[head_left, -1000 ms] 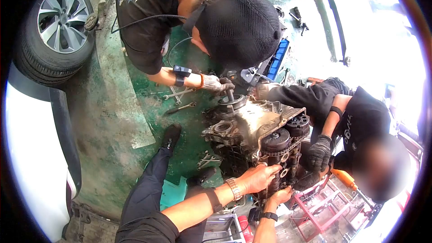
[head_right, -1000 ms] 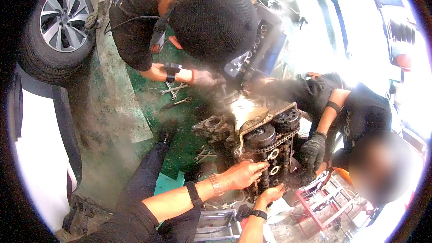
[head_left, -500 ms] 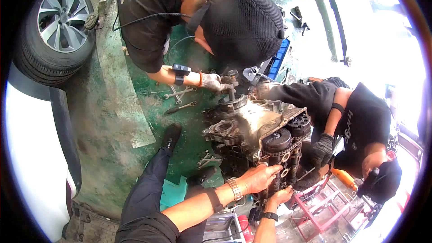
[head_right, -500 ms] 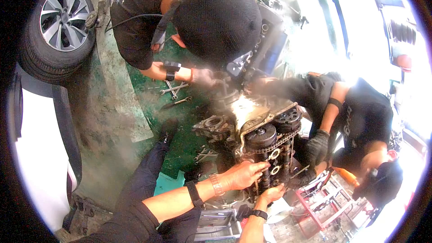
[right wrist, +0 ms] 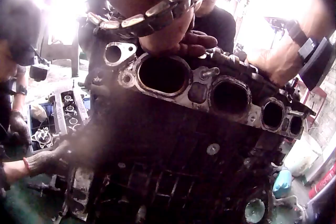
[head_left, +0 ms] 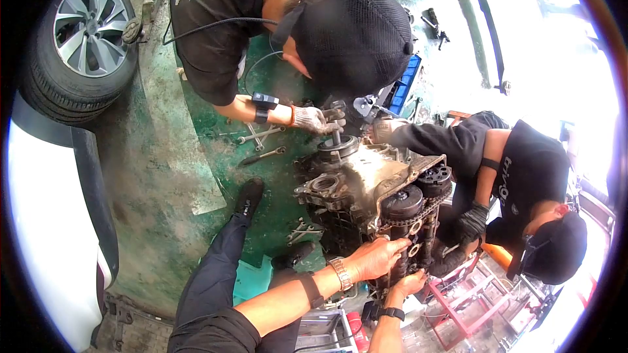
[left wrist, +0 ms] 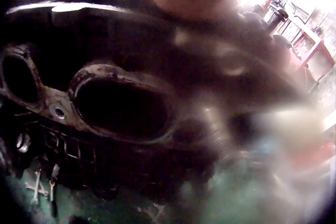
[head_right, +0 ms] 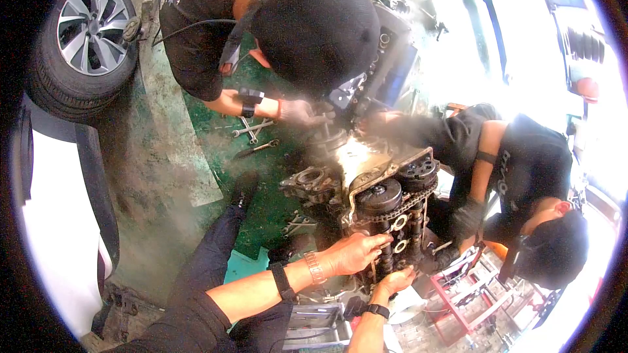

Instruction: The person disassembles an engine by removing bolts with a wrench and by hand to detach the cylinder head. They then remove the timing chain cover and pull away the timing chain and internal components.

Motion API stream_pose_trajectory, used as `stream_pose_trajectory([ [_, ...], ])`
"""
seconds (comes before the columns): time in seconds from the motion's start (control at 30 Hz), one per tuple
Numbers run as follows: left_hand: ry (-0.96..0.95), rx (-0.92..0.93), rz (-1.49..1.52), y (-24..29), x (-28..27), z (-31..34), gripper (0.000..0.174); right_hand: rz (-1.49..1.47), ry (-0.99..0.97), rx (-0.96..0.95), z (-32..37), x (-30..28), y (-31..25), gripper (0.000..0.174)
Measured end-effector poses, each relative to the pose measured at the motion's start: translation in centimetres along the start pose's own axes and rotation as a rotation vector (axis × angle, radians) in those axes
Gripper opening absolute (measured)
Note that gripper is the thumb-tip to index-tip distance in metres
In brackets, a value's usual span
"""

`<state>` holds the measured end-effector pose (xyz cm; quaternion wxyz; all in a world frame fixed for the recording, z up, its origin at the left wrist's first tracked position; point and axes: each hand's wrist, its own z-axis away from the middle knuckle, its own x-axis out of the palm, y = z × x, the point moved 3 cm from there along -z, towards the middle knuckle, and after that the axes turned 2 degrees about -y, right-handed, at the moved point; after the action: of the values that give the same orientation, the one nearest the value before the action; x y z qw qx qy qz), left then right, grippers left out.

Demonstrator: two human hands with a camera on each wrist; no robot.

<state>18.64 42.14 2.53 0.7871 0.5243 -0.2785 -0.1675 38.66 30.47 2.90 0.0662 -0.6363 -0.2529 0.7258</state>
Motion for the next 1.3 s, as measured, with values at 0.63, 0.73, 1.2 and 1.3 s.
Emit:
stream_pose_trajectory([
  [0.63,0.011,0.007,-0.004,0.0,0.0,0.1,0.037,-0.075,-0.001,-0.026,-0.2,0.1,0.4,0.041],
  [0.73,0.012,0.001,-0.015,-0.1,0.1,0.0,0.037,-0.018,-0.003,-0.026,0.1,0.1,-0.1,0.041],
  [1.2,-0.002,0.005,-0.015,-0.2,0.1,0.1,0.037,-0.12,-0.039,-0.05,-0.8,0.3,1.3,0.04],
  [1.3,0.017,0.025,-0.022,-0.4,0.2,0.1,0.038,-0.068,-0.044,-0.065,0.0,0.1,0.0,0.04],
])
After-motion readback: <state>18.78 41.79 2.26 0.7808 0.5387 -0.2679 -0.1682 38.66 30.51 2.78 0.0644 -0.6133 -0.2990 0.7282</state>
